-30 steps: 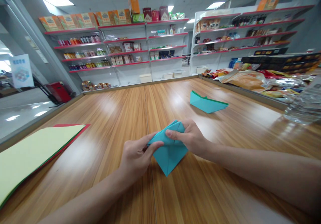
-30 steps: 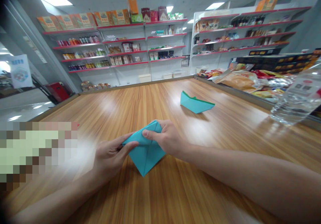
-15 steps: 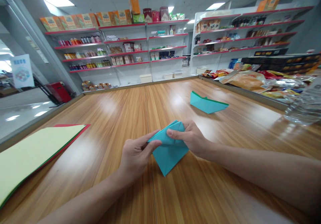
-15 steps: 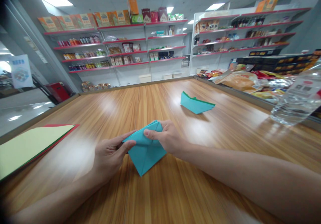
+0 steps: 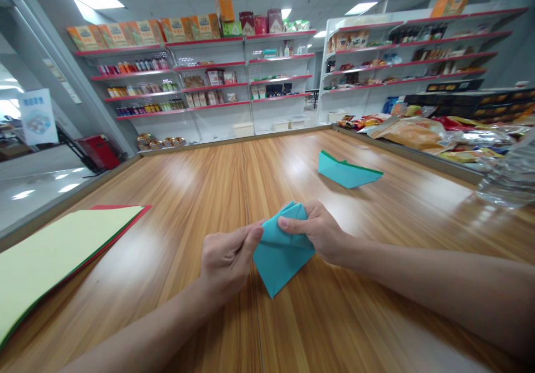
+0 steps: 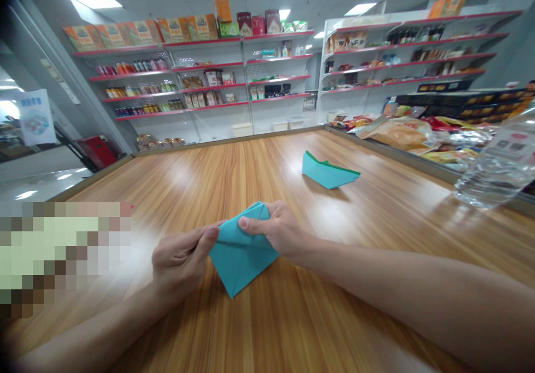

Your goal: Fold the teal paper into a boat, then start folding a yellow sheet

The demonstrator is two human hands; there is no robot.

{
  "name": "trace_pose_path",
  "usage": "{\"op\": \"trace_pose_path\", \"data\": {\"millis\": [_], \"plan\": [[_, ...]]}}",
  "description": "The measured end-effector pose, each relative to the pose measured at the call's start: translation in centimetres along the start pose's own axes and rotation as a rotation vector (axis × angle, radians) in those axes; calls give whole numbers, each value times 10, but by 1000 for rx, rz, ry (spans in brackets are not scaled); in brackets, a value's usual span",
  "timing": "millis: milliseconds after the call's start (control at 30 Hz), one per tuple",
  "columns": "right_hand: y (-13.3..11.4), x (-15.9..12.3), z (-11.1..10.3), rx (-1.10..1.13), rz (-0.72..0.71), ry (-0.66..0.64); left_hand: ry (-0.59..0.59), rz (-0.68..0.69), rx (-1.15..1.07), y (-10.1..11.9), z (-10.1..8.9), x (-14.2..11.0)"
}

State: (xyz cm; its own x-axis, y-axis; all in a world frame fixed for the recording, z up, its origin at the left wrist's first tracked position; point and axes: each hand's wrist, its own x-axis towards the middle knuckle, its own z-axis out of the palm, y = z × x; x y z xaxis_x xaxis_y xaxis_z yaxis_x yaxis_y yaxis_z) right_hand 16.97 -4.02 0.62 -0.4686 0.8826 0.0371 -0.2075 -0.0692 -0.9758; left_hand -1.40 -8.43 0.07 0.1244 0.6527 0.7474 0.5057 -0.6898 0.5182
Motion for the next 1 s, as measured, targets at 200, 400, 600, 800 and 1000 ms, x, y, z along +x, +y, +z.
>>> {"op": "trace_pose_path", "data": {"millis": [200, 400, 600, 800, 1000], "plan": [[-1, -1, -1, -42, -67, -7, -47, 12, 27, -1, -3, -1], [-1, -2, -3, -101, -148, -7, -61, 44, 114, -2, -2, 2], [-1, -1, -4, -128, -171, -38, -136, 152, 113, -3, -4, 3], [0, -1, -4, -99, -125, -81, -104, 309, 67, -2, -6, 0], [4, 2, -6, -134, -131, -77, -173, 156, 11, -5, -3, 1]]}}
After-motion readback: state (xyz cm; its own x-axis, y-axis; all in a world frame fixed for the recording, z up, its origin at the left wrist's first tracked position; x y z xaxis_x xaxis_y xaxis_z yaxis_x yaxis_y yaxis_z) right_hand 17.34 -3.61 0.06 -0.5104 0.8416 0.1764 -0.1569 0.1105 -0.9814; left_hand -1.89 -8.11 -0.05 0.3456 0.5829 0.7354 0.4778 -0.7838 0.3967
